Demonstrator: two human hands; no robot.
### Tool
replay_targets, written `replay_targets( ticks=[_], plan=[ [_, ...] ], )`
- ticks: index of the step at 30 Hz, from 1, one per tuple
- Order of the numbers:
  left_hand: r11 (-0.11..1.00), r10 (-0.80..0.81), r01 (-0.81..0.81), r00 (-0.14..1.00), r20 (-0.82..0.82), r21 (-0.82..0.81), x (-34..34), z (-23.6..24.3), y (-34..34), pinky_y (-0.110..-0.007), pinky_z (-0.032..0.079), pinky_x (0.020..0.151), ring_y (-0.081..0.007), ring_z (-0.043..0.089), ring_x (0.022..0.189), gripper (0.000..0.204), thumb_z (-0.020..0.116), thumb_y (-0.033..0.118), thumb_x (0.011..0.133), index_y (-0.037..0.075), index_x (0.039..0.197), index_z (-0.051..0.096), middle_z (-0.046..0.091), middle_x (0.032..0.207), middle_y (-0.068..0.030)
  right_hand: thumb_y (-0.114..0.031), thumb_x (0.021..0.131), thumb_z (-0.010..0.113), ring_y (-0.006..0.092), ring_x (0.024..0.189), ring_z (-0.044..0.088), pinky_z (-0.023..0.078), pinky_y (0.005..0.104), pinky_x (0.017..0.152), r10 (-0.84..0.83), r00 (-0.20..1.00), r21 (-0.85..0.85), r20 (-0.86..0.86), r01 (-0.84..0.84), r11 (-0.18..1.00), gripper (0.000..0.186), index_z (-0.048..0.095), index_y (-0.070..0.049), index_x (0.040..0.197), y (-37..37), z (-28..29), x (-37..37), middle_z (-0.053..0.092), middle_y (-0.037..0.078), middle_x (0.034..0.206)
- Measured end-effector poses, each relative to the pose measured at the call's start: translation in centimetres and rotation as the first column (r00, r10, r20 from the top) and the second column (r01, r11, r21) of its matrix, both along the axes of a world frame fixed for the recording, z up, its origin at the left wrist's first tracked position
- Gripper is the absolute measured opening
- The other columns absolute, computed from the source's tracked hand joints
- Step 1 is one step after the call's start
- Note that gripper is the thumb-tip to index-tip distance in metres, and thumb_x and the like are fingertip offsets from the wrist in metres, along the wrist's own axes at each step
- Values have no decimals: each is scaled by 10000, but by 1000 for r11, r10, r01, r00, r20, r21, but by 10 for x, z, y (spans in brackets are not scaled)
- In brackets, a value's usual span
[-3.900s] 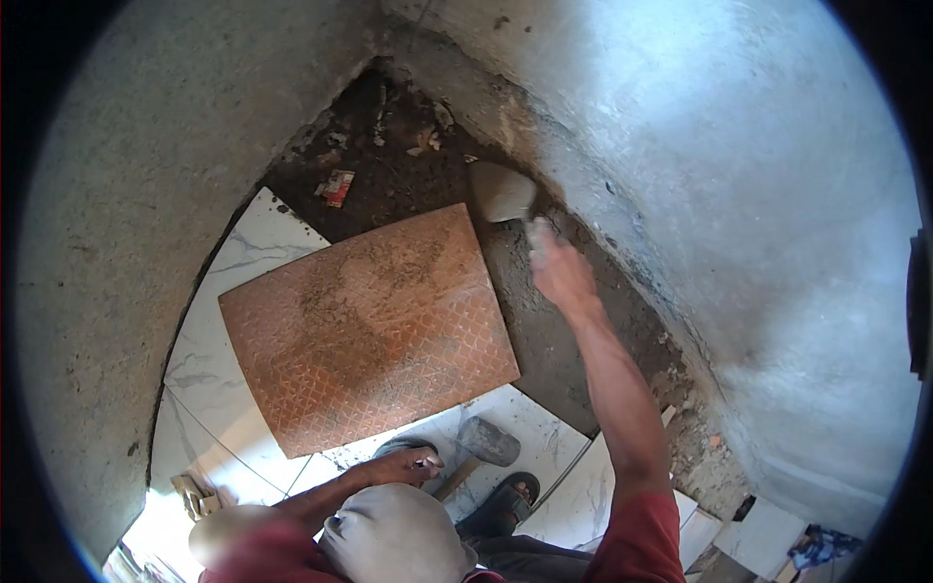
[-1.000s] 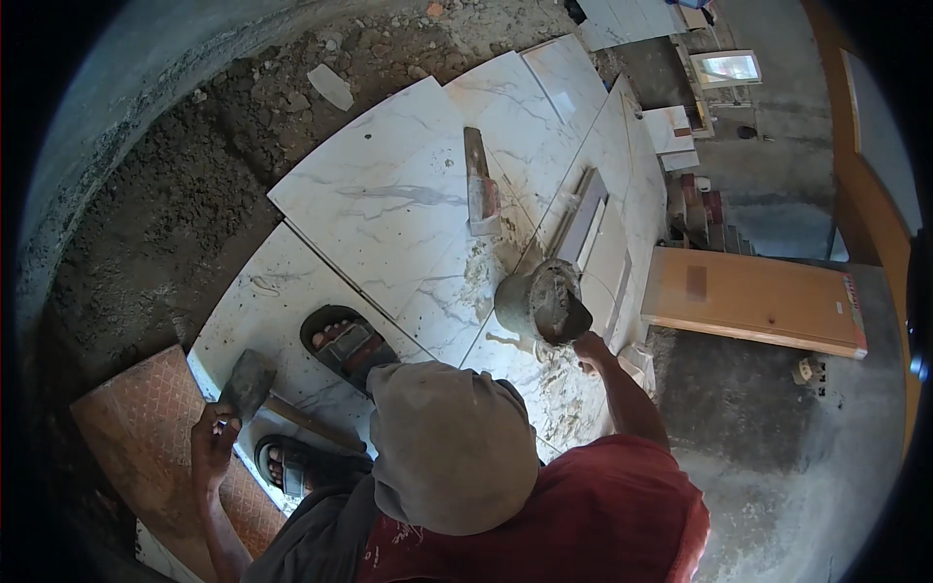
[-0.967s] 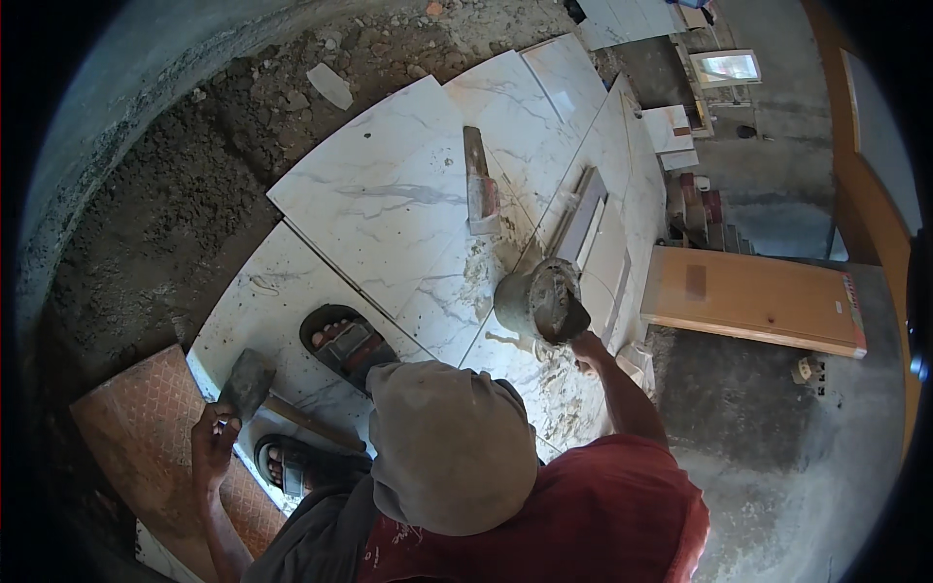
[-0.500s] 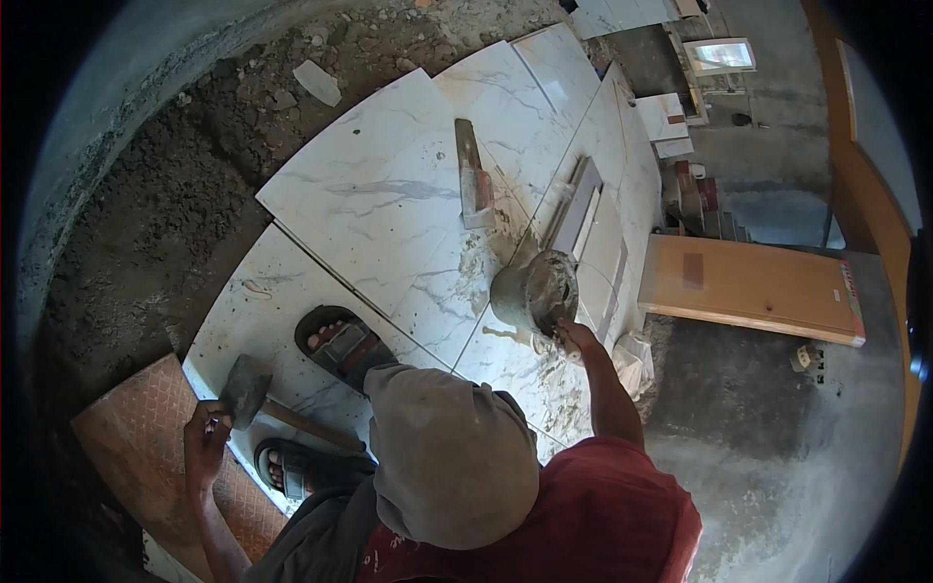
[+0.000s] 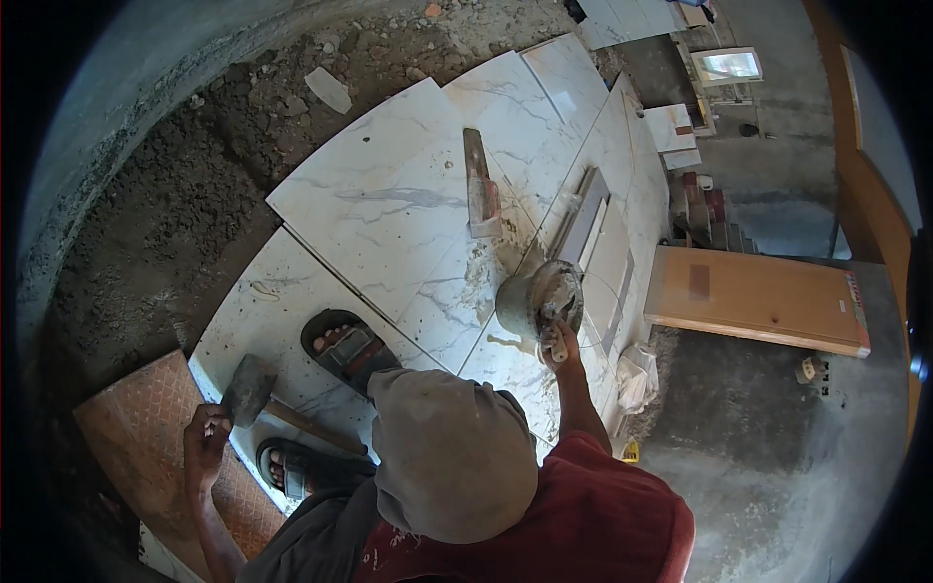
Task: The person smooths the ground using a trowel, fits a tile into place, and taps it with a mallet before removing it. The person then smooths the ground further and spreads wet mortar onto the back of a tile using a trowel.
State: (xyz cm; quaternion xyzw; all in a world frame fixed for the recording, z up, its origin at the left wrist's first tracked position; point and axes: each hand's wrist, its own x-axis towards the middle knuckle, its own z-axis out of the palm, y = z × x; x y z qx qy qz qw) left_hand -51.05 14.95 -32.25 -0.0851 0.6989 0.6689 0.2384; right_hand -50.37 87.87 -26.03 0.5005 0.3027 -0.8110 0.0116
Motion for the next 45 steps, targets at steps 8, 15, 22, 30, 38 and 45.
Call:
replay_targets(
  ticks=[8,15,22,30,38,45],
  plan=[
    [998,-13,10,999,-48,-67,-10,17,-5,-245,420,586,-85,500,647,257,605,247,897,17,995,547,575,753,-26,-318,954,434,128,534,518,460,256,435,-110,978,70,-178,124,990,225,493,-103,927,-24,-14,-7,522,34,692],
    [992,-47,41,998,-47,-116,-23,19,-11,-274,426,657,-97,513,695,269,603,248,896,13,1016,550,586,777,-28,-321,942,461,128,544,517,454,256,420,-132,979,219,-156,164,962,221,476,-102,919,-38,-14,-10,518,42,702],
    [990,-9,-3,996,-88,-143,-22,32,-23,-284,445,651,-108,532,691,259,615,231,884,12,1009,556,597,790,-42,-352,946,463,164,522,515,450,279,444,35,988,335,-151,18,942,225,499,-140,881,-59,-23,-14,524,42,675],
    [918,-270,187,941,-206,-348,-63,96,-40,-360,505,709,-256,644,803,329,638,283,865,7,1035,583,652,922,-154,-376,912,473,168,482,562,479,296,380,184,948,199,-261,-134,971,247,545,-142,940,12,-73,16,580,24,666],
    [726,-513,9,674,-532,-688,-207,266,-33,-450,477,788,-390,602,935,449,560,421,884,40,1121,541,638,964,-203,-379,857,503,212,554,548,423,367,431,211,965,613,158,-263,745,235,572,-165,925,-11,-35,-15,577,45,713],
    [970,75,-232,571,-818,-73,-264,251,-42,-356,471,662,-184,592,731,437,602,434,878,53,1089,567,623,846,-84,-366,848,517,218,636,560,432,371,508,288,843,738,455,-538,407,242,581,-160,959,-51,-10,-71,592,53,771]
  ],
)
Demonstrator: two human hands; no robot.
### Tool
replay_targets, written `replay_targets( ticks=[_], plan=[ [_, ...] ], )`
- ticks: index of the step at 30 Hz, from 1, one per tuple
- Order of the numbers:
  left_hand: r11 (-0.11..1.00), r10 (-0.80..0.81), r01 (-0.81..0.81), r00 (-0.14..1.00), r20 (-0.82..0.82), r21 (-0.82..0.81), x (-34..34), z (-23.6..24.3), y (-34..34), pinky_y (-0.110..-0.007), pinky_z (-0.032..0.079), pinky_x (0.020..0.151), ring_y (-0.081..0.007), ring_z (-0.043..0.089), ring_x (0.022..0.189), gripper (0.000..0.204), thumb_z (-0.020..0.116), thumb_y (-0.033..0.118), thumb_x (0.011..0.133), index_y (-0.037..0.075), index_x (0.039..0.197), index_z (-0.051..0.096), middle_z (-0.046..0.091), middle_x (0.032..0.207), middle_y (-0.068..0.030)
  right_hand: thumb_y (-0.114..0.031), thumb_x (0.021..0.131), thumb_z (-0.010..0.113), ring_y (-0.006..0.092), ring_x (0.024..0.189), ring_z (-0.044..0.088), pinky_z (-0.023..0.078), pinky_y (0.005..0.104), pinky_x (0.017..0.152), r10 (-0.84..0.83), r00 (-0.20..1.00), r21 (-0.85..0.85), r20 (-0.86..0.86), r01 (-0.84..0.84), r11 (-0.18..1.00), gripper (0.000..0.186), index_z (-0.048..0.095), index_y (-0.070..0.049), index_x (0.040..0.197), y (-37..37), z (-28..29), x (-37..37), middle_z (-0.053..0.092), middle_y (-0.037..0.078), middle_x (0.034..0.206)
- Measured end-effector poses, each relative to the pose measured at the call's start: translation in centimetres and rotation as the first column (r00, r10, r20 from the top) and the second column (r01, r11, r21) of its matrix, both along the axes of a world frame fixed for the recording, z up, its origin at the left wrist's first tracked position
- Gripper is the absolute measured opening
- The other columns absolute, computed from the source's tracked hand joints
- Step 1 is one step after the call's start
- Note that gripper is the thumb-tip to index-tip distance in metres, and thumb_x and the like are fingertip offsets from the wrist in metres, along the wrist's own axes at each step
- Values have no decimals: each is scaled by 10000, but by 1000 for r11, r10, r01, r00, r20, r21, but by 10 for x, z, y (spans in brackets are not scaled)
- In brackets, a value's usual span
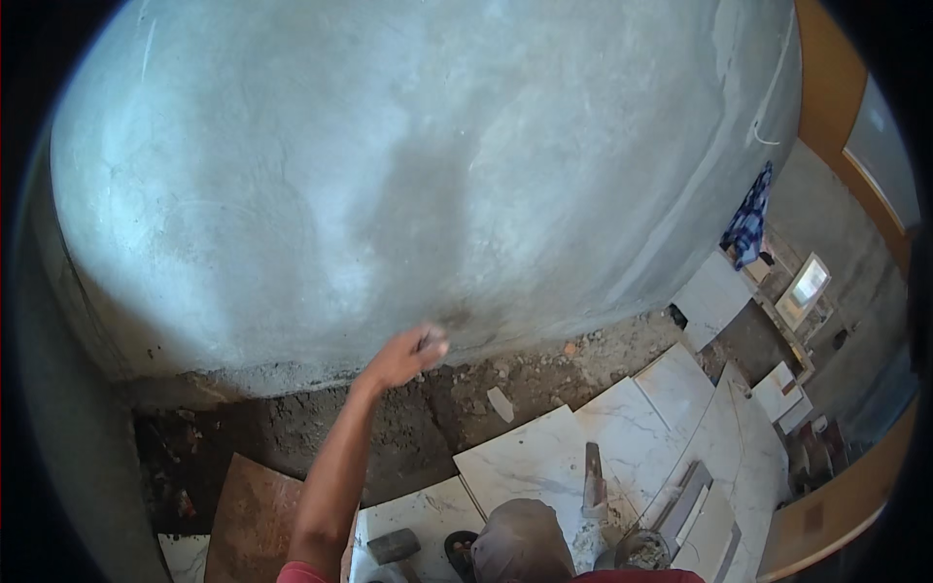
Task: The person smooths the ground using a trowel, fits a tile into place, and taps it with a mallet before removing it. The person then smooths the ground further and spreads wet mortar onto the back of a tile using a trowel.
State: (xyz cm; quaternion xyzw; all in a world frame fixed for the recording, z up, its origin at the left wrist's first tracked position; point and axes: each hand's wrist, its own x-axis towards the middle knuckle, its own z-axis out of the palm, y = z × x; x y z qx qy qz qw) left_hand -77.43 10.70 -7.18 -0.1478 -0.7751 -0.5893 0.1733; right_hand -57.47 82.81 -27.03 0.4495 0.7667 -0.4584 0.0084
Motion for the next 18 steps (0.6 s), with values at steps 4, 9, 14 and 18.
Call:
replay_targets(
  ticks=[4,9,14,18],
  plan=[
    [992,-124,118,903,411,41,10,-99,-47,-322,460,591,-125,562,640,321,668,371,840,60,917,636,598,681,-35,-358,843,525,222,682,567,438,373,551,95,991,148,95,-108,983,250,586,-157,978,-16,13,-22,600,58,804],
    [981,54,66,807,588,-180,29,-208,-64,-346,463,566,-155,569,581,173,696,230,722,64,690,660,633,652,-43,-348,836,535,227,740,576,444,376,606,132,964,265,232,-193,945,262,593,-153,1002,-25,26,-29,610,64,845],
    [911,75,237,710,700,-338,27,-282,-95,-384,465,572,-216,595,575,187,649,219,694,38,648,646,633,635,-105,-339,830,545,232,799,585,451,379,660,155,931,320,331,-265,910,278,599,-149,1025,-27,20,-33,621,70,886],
    [821,243,253,656,715,-511,11,-281,-89,-414,489,666,-299,646,692,283,628,293,747,15,733,680,670,739,-146,-331,825,553,236,845,592,457,381,704,145,902,358,407,-304,883,292,604,-146,1044,-19,13,-27,629,74,919]
  ],
)
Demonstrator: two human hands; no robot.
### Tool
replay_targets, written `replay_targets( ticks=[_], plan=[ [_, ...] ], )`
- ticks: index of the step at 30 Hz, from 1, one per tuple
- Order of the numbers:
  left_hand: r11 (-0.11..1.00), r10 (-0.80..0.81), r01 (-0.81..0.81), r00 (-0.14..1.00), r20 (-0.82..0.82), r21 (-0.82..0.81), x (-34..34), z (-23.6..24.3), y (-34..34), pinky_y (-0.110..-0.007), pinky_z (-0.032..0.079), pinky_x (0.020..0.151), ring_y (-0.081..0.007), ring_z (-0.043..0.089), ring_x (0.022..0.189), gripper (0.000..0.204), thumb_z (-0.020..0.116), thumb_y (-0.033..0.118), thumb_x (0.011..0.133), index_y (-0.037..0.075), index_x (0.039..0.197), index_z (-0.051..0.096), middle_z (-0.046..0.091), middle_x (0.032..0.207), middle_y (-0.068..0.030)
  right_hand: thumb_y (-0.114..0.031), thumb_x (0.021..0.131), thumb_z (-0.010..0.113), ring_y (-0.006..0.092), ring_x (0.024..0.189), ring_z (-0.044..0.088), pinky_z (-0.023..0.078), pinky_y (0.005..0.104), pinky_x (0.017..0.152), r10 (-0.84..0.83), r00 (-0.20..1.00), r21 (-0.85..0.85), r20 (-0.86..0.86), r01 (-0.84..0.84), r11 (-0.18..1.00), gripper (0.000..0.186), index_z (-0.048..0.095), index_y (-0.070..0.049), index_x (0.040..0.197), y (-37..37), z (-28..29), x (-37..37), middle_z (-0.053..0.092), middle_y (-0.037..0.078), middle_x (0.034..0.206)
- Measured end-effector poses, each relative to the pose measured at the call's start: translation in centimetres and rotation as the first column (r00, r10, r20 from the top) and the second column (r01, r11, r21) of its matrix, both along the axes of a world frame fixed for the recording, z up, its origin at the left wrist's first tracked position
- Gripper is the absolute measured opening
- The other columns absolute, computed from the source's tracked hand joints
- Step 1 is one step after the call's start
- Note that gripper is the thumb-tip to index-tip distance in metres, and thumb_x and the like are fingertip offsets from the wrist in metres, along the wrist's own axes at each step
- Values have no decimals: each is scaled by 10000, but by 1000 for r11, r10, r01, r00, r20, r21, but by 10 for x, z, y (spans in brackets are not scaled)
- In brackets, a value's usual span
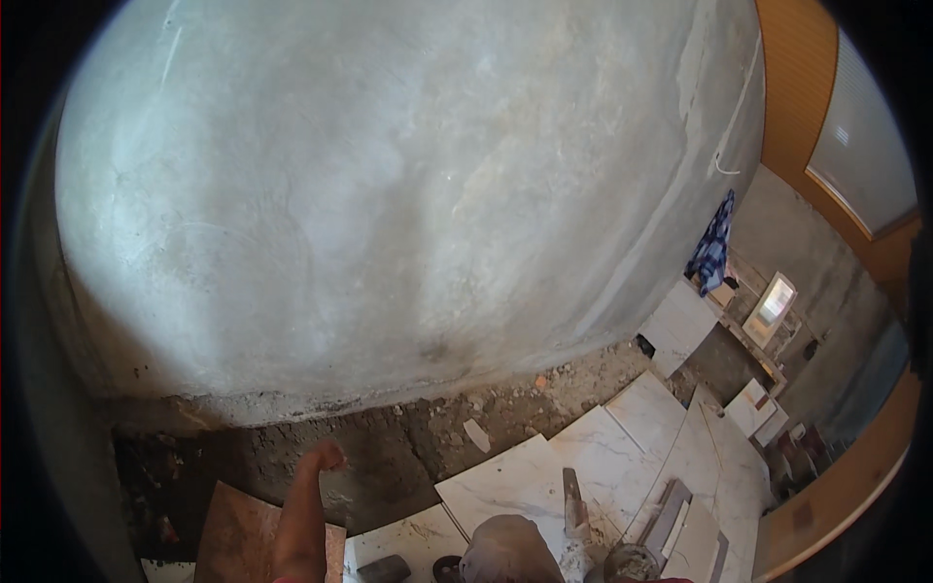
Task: The person smooths the ground using a trowel, fits a tile into place, and taps it with a mallet before removing it. The person then smooths the ground further and spreads wet mortar onto the back of a tile using a trowel.
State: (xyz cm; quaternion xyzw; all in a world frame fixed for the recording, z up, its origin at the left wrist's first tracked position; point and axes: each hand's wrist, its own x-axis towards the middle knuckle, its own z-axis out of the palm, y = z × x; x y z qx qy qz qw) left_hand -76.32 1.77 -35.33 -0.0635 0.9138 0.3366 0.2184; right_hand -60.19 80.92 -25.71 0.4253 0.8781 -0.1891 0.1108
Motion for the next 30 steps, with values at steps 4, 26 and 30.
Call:
replay_targets(
  ticks=[4,26,30],
  plan=[
    [957,-32,-25,981,-190,-288,-6,19,-6,-435,493,802,-354,635,910,308,631,311,767,45,906,697,674,924,-173,-324,819,561,240,892,599,462,383,747,28,997,42,70,-31,999,307,609,-144,1063,5,-10,2,638,79,952],
    [902,300,-206,931,-209,380,-25,-11,51,-386,472,581,-230,613,621,182,609,166,777,7,862,630,629,728,-121,-111,768,594,254,602,568,476,377,516,-542,759,-522,-359,318,791,90,580,-64,844,16,-34,72,575,96,736],
    [910,268,-205,954,-133,360,-9,-9,46,-349,448,504,-178,583,569,198,628,175,788,5,886,605,598,693,-96,-34,725,630,240,497,525,453,362,432,-839,426,-851,-337,243,465,123,536,-43,803,7,-34,71,524,89,652]
  ],
)
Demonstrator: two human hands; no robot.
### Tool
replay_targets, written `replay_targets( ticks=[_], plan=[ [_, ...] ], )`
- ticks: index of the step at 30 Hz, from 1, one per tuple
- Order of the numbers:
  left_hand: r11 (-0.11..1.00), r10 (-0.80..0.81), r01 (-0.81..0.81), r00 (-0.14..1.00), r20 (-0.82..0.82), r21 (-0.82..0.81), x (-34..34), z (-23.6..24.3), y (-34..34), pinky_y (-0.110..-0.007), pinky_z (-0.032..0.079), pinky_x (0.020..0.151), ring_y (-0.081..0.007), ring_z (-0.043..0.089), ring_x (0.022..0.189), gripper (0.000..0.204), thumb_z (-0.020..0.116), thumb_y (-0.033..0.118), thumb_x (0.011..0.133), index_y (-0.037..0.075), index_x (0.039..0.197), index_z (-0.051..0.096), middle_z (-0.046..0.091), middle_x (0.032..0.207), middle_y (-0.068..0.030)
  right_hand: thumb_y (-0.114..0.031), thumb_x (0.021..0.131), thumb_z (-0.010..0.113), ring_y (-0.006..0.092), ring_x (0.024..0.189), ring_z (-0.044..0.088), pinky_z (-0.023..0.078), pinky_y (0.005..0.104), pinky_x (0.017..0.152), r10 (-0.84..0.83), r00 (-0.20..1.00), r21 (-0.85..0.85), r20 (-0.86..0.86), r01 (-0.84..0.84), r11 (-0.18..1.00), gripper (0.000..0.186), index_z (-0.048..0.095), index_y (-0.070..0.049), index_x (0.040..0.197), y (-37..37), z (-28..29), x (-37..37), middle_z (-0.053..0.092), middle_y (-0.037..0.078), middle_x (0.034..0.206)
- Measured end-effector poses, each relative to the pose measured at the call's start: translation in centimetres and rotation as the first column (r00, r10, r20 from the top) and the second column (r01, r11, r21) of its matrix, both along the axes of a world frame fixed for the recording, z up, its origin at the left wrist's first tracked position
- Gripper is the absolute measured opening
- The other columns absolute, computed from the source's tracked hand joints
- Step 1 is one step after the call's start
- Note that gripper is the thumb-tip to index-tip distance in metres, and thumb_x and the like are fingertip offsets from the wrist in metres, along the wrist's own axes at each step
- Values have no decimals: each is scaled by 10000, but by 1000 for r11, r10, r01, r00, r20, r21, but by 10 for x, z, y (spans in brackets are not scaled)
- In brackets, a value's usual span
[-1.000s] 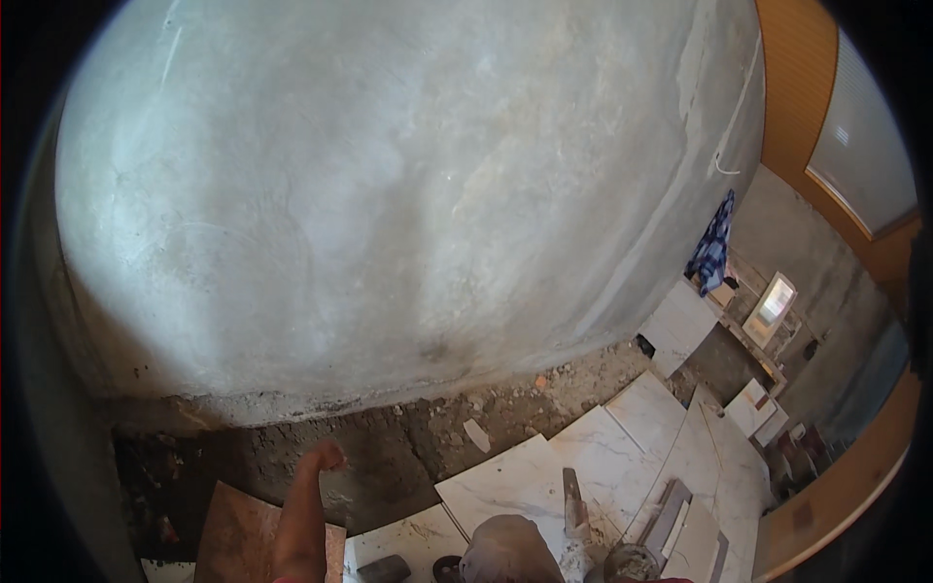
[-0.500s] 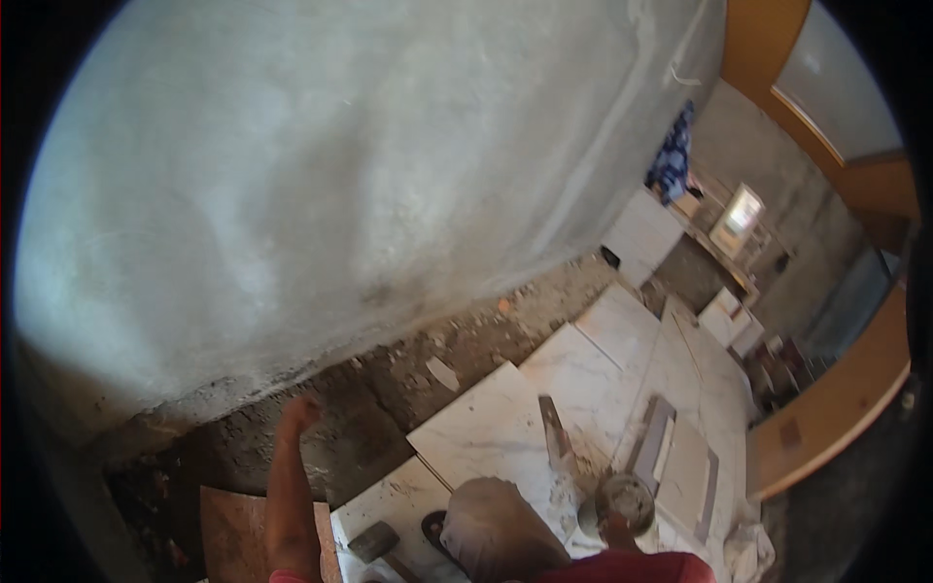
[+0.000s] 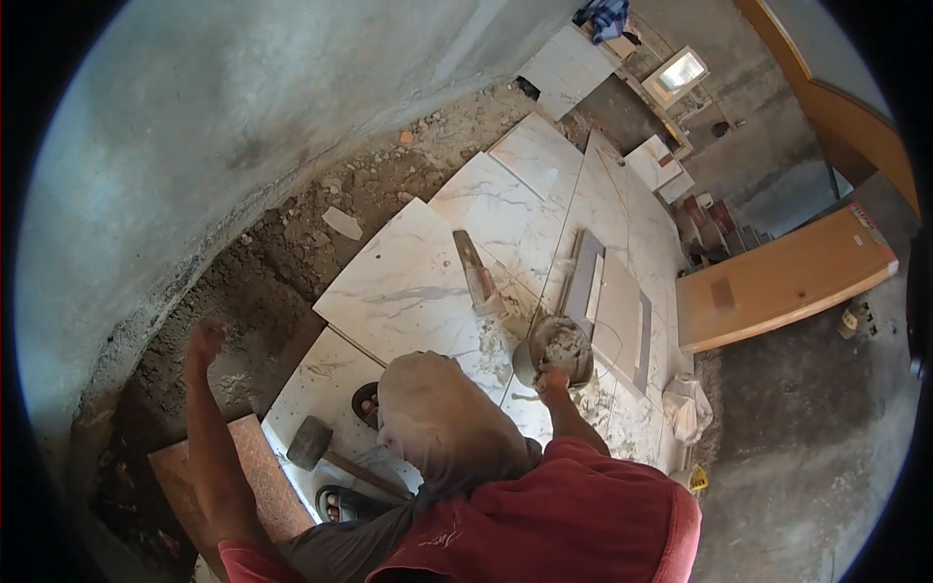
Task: The person smooths the ground using a trowel, fits a tile into place, and taps it with a mallet before removing it. The person then smooths the ground further and spreads wet mortar onto the back of a tile using a trowel.
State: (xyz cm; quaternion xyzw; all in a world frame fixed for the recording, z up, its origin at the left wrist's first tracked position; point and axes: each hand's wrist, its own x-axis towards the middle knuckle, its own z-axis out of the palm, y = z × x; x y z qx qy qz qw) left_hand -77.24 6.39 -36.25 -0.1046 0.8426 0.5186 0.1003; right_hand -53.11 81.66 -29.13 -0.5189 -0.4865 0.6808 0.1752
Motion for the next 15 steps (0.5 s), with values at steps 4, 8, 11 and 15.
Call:
replay_targets(
  ticks=[4,8,11,15],
  plan=[
    [1000,-4,4,999,43,-7,12,-3,-6,-344,449,497,-183,591,555,219,637,188,786,3,899,605,612,711,-101,-37,728,627,237,499,525,455,362,440,-2,999,0,-36,2,1000,114,534,-54,792,-9,-2,5,516,83,645],
    [1000,9,-8,999,35,-28,13,-1,-1,-354,452,501,-194,594,558,228,639,196,787,7,908,603,625,736,-107,-29,726,622,225,502,523,449,362,439,21,999,84,-50,-17,996,128,521,-76,788,-17,1,6,502,67,639],
    [999,-5,8,996,93,-34,13,-6,-1,-370,465,524,-205,606,591,243,640,204,798,11,941,602,638,769,-117,-12,719,619,216,488,516,438,361,419,1,992,86,-128,11,996,146,505,-84,776,-25,-5,-3,496,62,640],
    [995,-23,32,995,98,-91,10,-3,2,-376,472,558,-200,608,620,285,623,224,818,17,1014,606,642,786,-126,-2,705,616,209,481,511,433,358,396,-16,984,51,-175,26,998,206,480,-98,826,-26,-7,12,491,59,649]
  ],
)
